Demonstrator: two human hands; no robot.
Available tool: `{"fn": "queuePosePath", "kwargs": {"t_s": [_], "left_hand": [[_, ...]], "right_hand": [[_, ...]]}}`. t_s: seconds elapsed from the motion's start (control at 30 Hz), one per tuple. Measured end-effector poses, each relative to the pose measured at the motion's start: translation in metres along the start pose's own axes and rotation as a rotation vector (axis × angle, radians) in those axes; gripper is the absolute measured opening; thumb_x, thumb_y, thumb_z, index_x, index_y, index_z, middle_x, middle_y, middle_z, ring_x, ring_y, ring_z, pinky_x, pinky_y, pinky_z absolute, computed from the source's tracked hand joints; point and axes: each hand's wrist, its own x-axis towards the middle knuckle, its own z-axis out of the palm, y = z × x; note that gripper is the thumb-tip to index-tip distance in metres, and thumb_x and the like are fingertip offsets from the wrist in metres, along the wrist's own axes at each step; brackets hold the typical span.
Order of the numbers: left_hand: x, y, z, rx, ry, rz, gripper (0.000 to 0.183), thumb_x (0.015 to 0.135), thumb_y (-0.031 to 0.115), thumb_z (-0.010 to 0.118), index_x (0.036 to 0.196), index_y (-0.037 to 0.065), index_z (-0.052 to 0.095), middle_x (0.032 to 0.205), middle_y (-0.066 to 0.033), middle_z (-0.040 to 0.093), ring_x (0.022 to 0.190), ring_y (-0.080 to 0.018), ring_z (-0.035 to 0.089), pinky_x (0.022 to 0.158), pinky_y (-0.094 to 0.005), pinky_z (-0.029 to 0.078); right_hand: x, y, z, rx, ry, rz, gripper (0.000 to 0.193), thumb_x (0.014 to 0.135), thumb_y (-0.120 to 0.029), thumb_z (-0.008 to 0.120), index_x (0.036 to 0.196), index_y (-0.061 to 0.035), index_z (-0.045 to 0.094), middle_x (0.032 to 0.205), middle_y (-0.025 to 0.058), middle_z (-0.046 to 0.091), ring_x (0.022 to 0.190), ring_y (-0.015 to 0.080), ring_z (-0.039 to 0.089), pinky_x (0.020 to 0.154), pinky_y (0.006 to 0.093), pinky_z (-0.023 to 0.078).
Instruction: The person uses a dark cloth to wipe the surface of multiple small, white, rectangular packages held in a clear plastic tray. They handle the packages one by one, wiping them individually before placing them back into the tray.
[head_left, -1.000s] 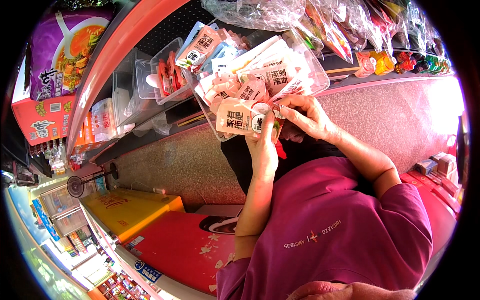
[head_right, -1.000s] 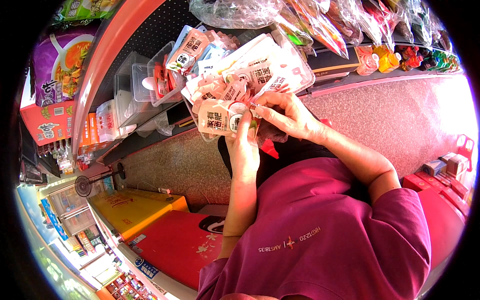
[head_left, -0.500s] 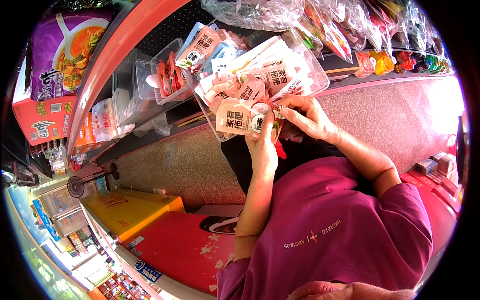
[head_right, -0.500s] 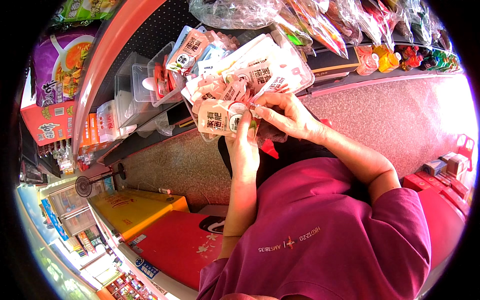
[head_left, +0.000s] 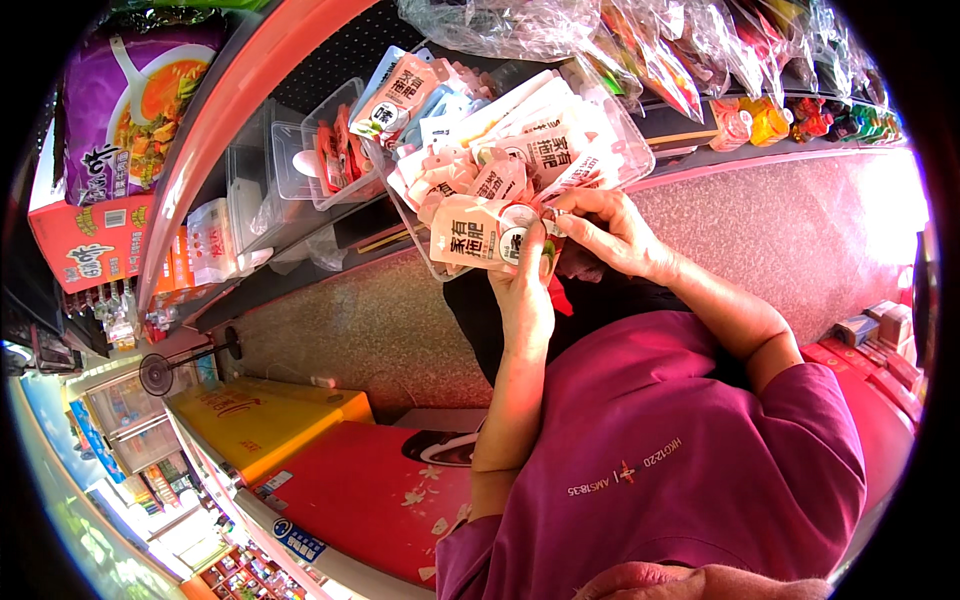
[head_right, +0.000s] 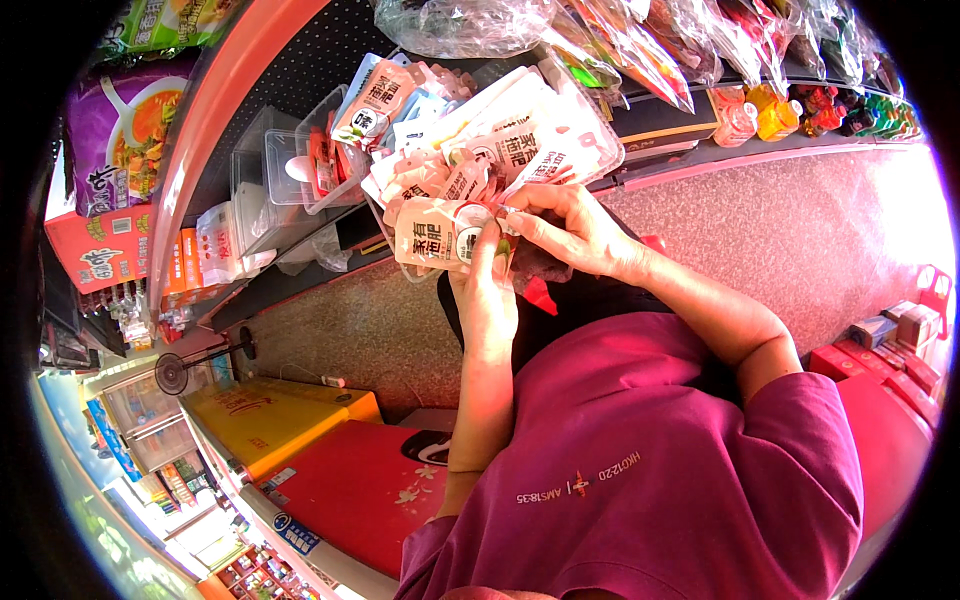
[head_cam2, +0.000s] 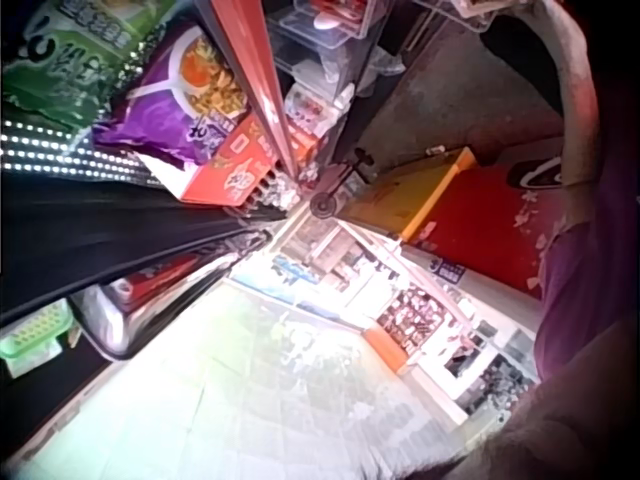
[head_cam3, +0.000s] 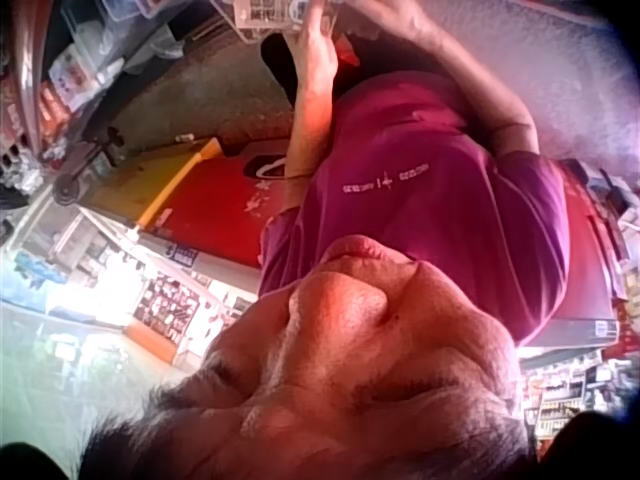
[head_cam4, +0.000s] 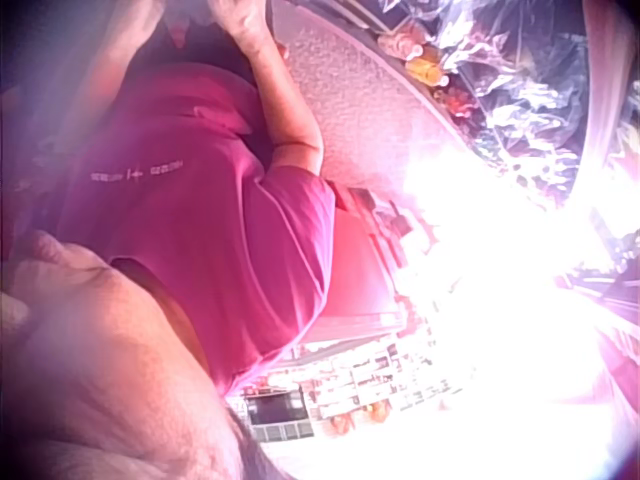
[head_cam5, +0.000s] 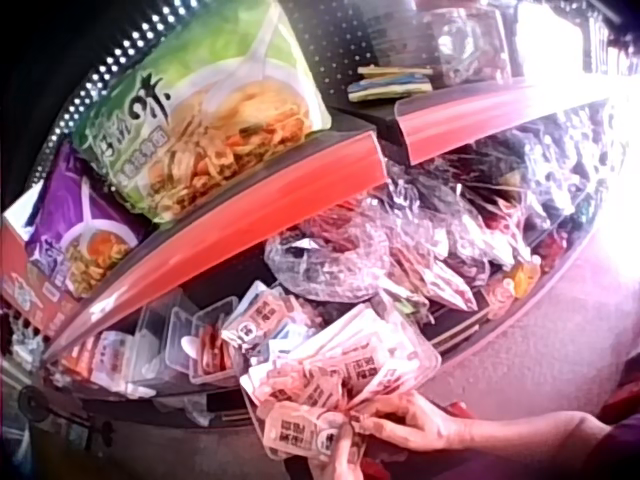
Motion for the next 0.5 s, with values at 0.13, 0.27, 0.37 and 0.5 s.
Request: {"fn": "queuePosePath", "kwargs": {"t_s": [0.13,0.27,0.37,0.5], "left_hand": [[0.0004,-0.0006,0.0007,0.005,0.005,-0.004,0.031,0.092,0.007,0.063,0.122,0.004,0.055,0.116,-0.0064,0.062,0.104,-0.0162,0.062,0.092,-0.0319,0.051],[-0.0012,0.0004,0.0021,0.02,0.02,-0.002,0.031,0.092,0.007,0.063,0.122,0.004,0.055,0.116,-0.0068,0.062,0.105,-0.0163,0.062,0.092,-0.0319,0.051],[-0.0008,-0.0008,0.0006,0.008,0.006,0.008,0.031,0.092,0.008,0.063,0.122,0.003,0.055,0.116,-0.0069,0.062,0.104,-0.0163,0.063,0.091,-0.0317,0.051],[0.0007,-0.0038,-0.0027,-0.001,-0.007,0.005,0.031,0.092,0.008,0.063,0.122,0.004,0.055,0.115,-0.0068,0.062,0.103,-0.0164,0.063,0.089,-0.0315,0.052]], "right_hand": [[0.0,0.0038,0.0017,-0.002,0.018,-0.06,0.023,0.101,-0.02,0.052,0.101,0.001,0.061,0.08,0.0017,0.062,0.074,0.0058,0.055,0.067,0.0255,0.048],[0.0014,0.0073,0.0039,-0.004,0.039,-0.134,0.022,0.101,-0.02,0.051,0.1,0.0,0.061,0.075,0.0004,0.059,0.068,0.0048,0.053,0.061,0.0243,0.047],[0.0004,0.007,0.0018,-0.007,0.016,-0.086,0.022,0.101,-0.02,0.051,0.1,0.0,0.06,0.076,0.0007,0.059,0.07,0.0047,0.053,0.062,0.0244,0.046],[0.0006,0.0083,0.0016,-0.025,0.021,-0.119,0.021,0.101,-0.019,0.051,0.101,0.0002,0.06,0.078,0.0012,0.06,0.073,0.0052,0.053,0.065,0.025,0.047]]}}
